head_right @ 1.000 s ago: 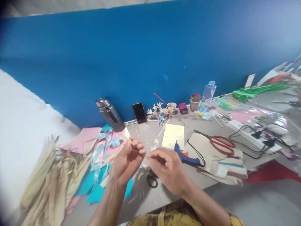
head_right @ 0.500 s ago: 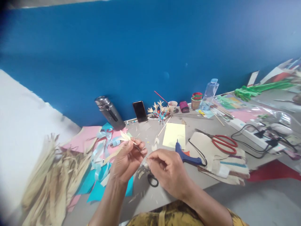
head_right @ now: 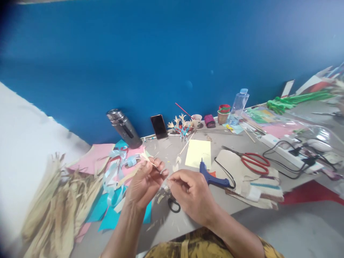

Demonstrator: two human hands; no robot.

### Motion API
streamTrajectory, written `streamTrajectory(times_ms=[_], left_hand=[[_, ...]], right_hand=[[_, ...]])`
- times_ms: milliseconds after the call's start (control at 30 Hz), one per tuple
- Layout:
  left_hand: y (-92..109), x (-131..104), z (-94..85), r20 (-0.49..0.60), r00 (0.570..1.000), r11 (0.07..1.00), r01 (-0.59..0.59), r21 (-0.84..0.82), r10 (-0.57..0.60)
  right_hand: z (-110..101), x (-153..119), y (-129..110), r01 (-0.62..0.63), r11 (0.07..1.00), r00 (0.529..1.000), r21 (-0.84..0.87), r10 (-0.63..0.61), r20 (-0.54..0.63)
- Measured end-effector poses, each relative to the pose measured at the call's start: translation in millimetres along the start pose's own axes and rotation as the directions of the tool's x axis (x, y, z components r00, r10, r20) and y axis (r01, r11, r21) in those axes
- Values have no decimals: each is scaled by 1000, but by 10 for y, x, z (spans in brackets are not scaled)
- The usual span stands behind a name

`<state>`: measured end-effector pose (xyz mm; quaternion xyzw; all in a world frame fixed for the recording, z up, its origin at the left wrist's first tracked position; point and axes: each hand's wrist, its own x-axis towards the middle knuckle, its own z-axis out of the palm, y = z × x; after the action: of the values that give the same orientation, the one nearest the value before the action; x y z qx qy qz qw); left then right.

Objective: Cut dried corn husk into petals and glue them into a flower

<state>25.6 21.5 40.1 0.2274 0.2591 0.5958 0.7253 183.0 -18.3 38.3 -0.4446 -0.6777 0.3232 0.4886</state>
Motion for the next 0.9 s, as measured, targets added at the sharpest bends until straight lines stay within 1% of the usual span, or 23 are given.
streamTrajectory(times_ms=[167,300,467,900], left_hand=[[-15,9,-9,9,1000,1000,3,2,-3],[-23,18,-14,36,999,1000,24,-6,-24],[-22,31,-22,50,998,999,48,-22,-47],[-30,33,-48,76,995,997,67,-46,-63]], right_hand=[[-5,-3,1,3,1000,1000,-1,-3,-3],[0,-3,5,14,1000,1000,13,-14,-3],[-4,-14,10,3,1000,1000,27,-3,1],[3,-16,36,-20,999,1000,29,19,21]])
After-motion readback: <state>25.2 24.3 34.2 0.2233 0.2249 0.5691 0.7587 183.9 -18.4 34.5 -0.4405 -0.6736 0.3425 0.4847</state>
